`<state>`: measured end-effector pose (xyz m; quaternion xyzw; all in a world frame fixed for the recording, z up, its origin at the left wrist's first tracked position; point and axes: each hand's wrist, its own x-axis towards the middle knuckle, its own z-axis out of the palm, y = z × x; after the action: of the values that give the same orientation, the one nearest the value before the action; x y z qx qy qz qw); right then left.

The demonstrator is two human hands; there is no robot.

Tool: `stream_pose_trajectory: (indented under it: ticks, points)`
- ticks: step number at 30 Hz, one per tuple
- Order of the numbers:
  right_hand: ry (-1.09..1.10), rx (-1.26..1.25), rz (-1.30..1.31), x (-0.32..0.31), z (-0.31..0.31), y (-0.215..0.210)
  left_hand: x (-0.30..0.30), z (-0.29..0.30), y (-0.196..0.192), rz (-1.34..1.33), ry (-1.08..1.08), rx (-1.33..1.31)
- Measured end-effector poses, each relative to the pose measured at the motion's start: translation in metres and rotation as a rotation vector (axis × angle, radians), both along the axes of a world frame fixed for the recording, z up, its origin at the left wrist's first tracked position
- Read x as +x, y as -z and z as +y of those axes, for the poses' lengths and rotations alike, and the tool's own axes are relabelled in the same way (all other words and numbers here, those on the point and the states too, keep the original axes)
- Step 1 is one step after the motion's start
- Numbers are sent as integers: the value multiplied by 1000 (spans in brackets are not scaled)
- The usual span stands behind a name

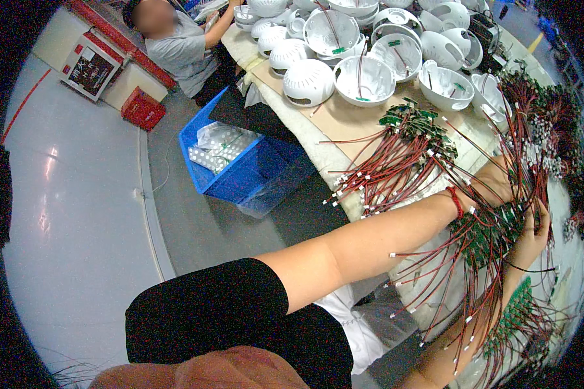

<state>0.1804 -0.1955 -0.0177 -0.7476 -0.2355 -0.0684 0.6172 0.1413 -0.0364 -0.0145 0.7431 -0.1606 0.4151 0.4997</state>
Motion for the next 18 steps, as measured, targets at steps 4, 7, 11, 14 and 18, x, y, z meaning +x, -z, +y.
stream_pose_trajectory:
  ticks: [4, 7, 11, 14, 18]
  points:
    - [-5, 31, -1, 1, 3, 1, 7, 0, 7, -32, -2, -36]
    - [-4, 23, 7, 1, 1, 3, -14, 2, -11, 86, 115, -186]
    - [-10, 43, 10, -1, 0, 2, -15, 1, -14, 118, 151, -269]
    - [-10, 3, -33, -2, 2, -3, -20, 3, -20, 119, 141, -303]
    - [-28, 31, -30, -1, 3, 0, -28, 4, -23, 115, 103, -287]
